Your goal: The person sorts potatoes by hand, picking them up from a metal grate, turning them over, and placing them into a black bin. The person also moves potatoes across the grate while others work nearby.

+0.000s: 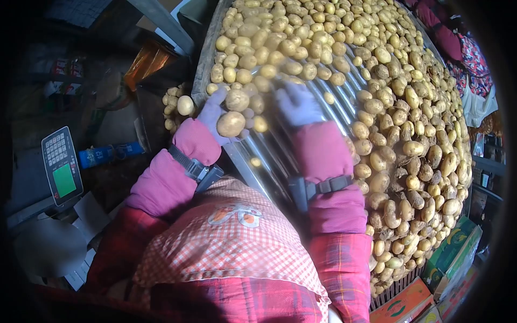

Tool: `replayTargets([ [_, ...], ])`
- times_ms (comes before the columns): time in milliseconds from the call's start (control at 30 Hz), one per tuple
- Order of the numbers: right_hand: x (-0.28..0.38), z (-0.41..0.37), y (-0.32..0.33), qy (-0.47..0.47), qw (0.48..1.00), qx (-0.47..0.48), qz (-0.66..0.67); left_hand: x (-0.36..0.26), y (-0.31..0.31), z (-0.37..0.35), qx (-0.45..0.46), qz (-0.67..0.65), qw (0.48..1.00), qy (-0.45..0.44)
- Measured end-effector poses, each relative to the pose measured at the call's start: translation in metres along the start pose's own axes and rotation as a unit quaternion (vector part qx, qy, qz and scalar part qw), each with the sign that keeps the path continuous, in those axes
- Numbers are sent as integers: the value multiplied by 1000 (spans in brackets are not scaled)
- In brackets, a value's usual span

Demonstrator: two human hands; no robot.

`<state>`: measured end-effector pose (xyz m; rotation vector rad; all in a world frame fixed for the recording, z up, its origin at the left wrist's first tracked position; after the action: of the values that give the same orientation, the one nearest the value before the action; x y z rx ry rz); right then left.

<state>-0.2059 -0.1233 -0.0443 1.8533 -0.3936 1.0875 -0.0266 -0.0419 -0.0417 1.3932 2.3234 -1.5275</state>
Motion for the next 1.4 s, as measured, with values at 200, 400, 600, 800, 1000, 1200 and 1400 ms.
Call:
replayTargets([
  [200,33,6,-52,-3,955,21,-296,-6,-14,-9,68,-37,997,-9],
  [400,20,9,-48,-16,947,50,-316,-4,-26,-8,63,-85,993,-43],
  [600,29,-12,-45,3,957,-5,-290,-5,-15,3,89,-138,984,-68],
  [800,30,-5,-56,-64,934,23,-350,0,-16,1,58,-119,990,-55],
  [1000,24,-14,-43,18,958,56,-282,-4,-10,-3,15,11,999,-50],
  [1200,30,-42,-14,-21,915,14,403,-7,-27,-7,79,204,971,-97],
  [1400,13,-37,-33,-127,926,81,346,5,-35,5,101,570,796,-179],
])
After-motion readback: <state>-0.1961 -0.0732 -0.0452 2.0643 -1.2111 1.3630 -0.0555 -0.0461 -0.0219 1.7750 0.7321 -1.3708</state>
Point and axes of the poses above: each hand's wrist, its own z-axis towards the middle knuckle, its own y-axis out of the back of the hand, x = y × z, the point moved 6 cm from there along z, towards the middle knuckle, and after that the axes turned 15 degrees about x, right-handed, at the moved point
